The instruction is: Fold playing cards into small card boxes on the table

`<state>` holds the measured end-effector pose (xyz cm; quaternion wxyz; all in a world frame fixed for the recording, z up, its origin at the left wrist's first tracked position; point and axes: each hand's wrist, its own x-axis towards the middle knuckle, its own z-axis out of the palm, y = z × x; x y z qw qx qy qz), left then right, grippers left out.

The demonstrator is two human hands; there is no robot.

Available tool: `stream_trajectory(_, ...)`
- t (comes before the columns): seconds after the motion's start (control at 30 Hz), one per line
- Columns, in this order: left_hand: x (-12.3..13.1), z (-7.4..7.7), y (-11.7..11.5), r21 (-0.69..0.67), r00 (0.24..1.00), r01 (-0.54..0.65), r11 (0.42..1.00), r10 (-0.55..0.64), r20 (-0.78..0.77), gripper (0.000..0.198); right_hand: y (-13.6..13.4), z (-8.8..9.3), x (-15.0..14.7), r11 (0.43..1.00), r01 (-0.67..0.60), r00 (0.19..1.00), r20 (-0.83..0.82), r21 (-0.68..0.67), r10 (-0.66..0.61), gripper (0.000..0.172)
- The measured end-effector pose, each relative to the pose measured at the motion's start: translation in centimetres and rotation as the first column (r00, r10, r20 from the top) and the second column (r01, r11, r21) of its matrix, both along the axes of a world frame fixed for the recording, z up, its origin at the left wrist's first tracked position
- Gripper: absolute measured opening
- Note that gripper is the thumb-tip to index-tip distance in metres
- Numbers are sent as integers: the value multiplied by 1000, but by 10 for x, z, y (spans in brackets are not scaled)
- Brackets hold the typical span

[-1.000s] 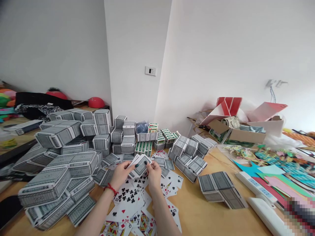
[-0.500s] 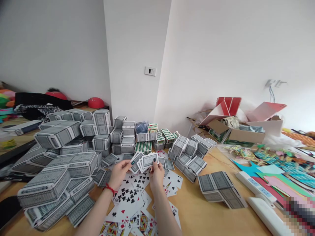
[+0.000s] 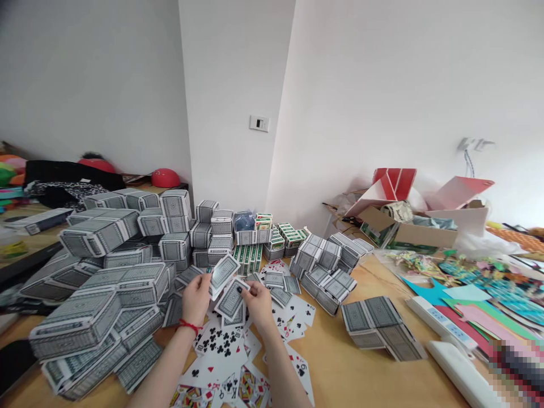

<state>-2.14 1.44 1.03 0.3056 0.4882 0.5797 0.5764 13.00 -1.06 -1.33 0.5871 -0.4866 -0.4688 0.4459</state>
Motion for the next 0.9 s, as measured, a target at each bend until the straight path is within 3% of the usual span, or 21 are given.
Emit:
stream_trajectory(0.07,0,0,1,6,999,6,1000,-7,41,33,0,0,0,999,42,998,54,23,-43,32)
stream_trajectory(0.17,1,3,0,17,989,109,994,-110,97,32,-3,4,-2,996,60,996,62,64,-63,36)
stream_trajectory(0.27,5,4,-4,23,970,237,971,-238,44,28,-7,10,-2,997,37,999,-11,69,-37,40)
stream_trajectory(0.43,11,5,-9,74,906,423,903,-421,-40,20,-10,15,2,997,74,982,-174,14,-70,24)
stream_trajectory(0.57,11,3,-7,82,902,425,902,-429,39,23,-6,11,4,994,89,969,-226,-58,-100,28)
stream_trajectory(0.77,9,-2,-1,57,867,415,908,-414,278,32,-7,12,3,994,95,960,-259,-55,-106,32)
stream_trajectory(0.9,7,-5,2,148,840,379,914,-407,358,26,-9,16,4,993,109,947,-298,-44,-117,30)
